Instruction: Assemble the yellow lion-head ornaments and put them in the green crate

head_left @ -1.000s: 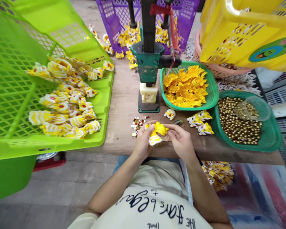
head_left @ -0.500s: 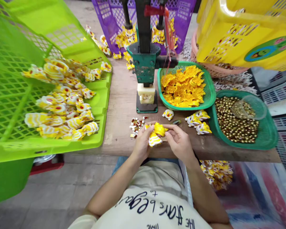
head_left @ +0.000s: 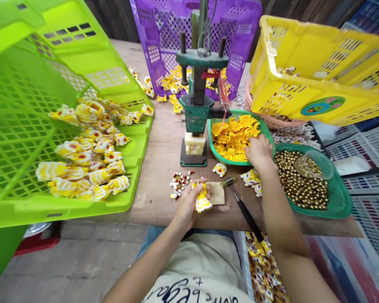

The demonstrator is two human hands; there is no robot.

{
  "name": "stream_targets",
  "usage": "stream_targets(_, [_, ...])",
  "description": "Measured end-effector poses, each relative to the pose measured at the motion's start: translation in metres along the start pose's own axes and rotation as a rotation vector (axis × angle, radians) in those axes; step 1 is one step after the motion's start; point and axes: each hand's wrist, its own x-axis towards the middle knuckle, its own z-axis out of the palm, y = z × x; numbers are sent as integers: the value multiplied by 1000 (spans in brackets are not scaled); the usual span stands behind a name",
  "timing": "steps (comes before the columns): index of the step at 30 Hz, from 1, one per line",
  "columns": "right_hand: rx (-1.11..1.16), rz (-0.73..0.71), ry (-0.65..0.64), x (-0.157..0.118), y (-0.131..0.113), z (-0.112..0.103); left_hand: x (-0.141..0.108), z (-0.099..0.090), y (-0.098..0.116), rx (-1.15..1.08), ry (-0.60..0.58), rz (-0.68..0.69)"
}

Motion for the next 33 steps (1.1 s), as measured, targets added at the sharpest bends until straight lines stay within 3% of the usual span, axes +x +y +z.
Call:
stream_targets(5, [20,-64,-167,50,-15,29,0,-2,1,-5,-6,-1])
stream_targets(7, [26,-82,-177,58,-11,34,0,-4,3,-17,9,-1])
stream_targets(9, [70,-86,-109,55,-4,31,1,-6,6,-36,18,1])
stream_targets(11, [278,-72,33,37,-3,22,3,-9,9,-49,13,7])
stream_targets(14, [837,-55,157,-16,-19,6,7,-10,11,-66,-27,19])
stream_targets(17, [1256,-18,0,-80,-51,-2,11,-6,10,-93,-102,28])
stream_targets(19, [1390,44,-93,-113,-70,1,12,-3,8,-100,-143,20])
stream_targets(23, [1352,138,-104,-144,-83,19,10,4,3,-73,-128,-6])
stream_targets(27, [1162,81,-50,-152,-78,33,6,8,0,-57,-68,32])
stream_targets(30, [1006,71,19,-156,-75,35,6,8,-1,-45,-79,27])
stream_targets(33, [1031,77,92,-159,-76,30,6,6,-4,-49,-103,-28])
